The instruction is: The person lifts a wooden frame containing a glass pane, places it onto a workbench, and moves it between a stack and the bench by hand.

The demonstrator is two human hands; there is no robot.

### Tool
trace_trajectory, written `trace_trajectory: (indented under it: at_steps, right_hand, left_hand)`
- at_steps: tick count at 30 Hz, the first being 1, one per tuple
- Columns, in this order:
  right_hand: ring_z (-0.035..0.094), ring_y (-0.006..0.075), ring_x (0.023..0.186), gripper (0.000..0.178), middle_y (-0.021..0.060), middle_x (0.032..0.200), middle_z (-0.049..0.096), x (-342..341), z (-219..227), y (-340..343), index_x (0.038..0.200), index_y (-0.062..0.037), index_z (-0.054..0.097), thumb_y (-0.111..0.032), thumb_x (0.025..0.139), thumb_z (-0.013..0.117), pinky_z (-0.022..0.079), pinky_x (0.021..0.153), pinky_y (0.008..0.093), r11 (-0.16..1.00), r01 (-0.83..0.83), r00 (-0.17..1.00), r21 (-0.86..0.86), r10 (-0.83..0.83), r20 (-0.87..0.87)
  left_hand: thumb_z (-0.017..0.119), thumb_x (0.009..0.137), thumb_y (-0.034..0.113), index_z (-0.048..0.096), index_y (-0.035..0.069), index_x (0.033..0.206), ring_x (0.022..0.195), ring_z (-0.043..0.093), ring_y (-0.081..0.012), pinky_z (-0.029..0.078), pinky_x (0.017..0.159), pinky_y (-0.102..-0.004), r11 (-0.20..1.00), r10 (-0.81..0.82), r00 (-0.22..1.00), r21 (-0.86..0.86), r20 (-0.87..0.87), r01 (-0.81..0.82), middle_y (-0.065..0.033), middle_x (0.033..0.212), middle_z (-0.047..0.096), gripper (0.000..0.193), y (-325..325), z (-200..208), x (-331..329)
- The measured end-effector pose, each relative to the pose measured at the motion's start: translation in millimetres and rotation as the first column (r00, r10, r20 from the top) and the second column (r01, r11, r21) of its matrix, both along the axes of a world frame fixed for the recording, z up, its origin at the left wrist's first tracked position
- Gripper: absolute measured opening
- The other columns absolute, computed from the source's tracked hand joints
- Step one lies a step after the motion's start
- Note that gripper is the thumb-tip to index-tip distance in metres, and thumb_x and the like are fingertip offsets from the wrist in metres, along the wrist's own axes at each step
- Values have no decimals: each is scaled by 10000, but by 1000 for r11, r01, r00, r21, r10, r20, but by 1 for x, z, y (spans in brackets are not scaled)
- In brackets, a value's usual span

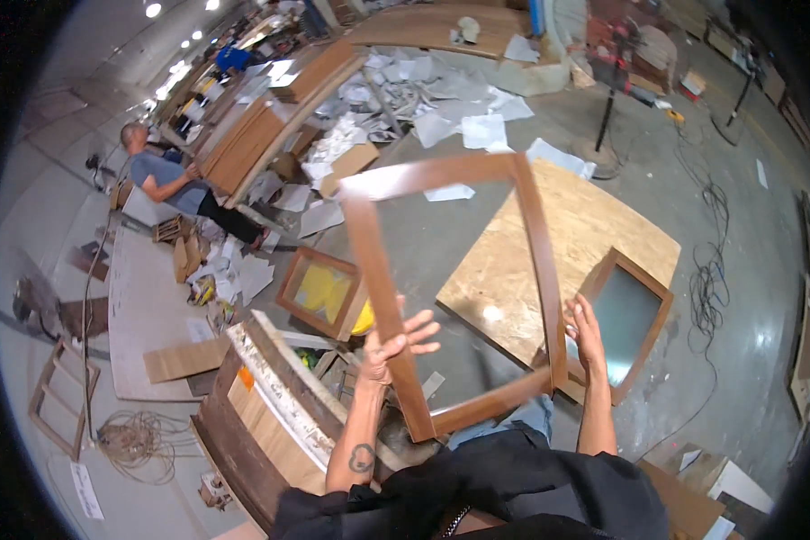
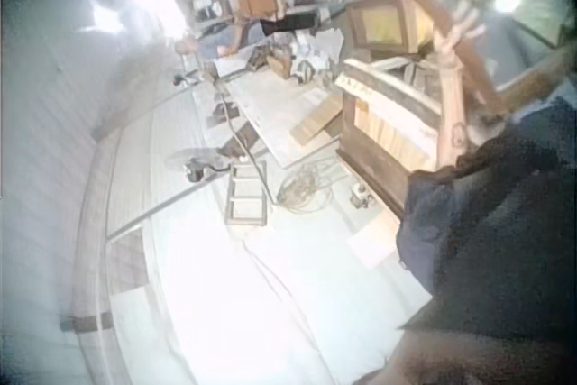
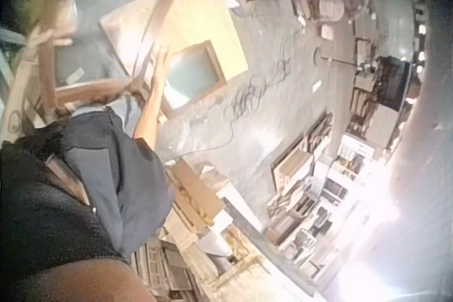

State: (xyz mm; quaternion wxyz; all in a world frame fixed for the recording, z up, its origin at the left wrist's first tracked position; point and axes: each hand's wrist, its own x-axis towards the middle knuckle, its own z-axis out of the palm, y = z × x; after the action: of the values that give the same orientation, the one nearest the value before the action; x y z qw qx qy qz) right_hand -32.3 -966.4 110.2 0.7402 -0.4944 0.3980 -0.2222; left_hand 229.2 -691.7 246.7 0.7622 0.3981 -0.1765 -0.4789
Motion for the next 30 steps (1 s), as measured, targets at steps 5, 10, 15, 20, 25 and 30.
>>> trace_trajectory:
  at_steps: [5,10,15,20,25,30]
  right_hand:
    - [534,149,764,473,61,874,598,-88,-73,-37,1093,13,582,-323,792,727,448,716,301,915,314,869,-254,-385,-312]
    - [572,179,785,414,72,890,627,-175,-135,-47,1092,-15,597,-289,812,729,462,720,312,712,576,544,-402,-700,-462]
    - [571,260,828,534,134,871,603,-230,-212,-81,1044,28,593,-421,787,726,448,765,347,713,626,464,-316,-667,-583]
    - [526,327,894,532,165,895,540,-243,-266,-129,1064,30,582,-412,799,717,429,830,374,750,495,356,-438,-635,-685]
    - [534,280,1062,514,191,1166,551,-233,-305,-146,1254,10,479,-207,838,690,403,947,371,733,496,455,-465,-676,-580]
    - [571,288,938,495,180,1048,602,-244,-294,-151,1203,34,509,-257,834,662,445,854,381,785,432,560,-444,-619,-551]
  left_hand:
    - [668,835,155,304,44,1381,1160,522,-369,480,926,-497,833,-352,932,427,-84,353,-262,1236,510,666,-146,-109,-66]
    - [746,786,320,530,-15,1193,994,604,-253,458,858,-348,534,-561,721,844,407,-61,-142,1063,635,569,-235,-254,-153]
    - [710,821,343,531,-25,1184,988,587,-284,441,885,-356,629,-581,608,773,541,-86,-176,1075,628,548,-312,-349,-200]
    - [685,835,295,548,-11,1168,1054,503,-340,394,942,-415,623,-642,438,761,629,-180,-197,1087,577,473,-371,-392,-218]
    - [633,845,213,523,0,1142,941,586,-332,449,846,-401,655,-579,525,739,623,-154,-214,1003,606,382,-365,-424,-216]
    - [626,834,303,486,14,1207,1034,588,-347,450,882,-382,440,-715,579,896,391,-61,-230,1098,606,492,-373,-408,-210]
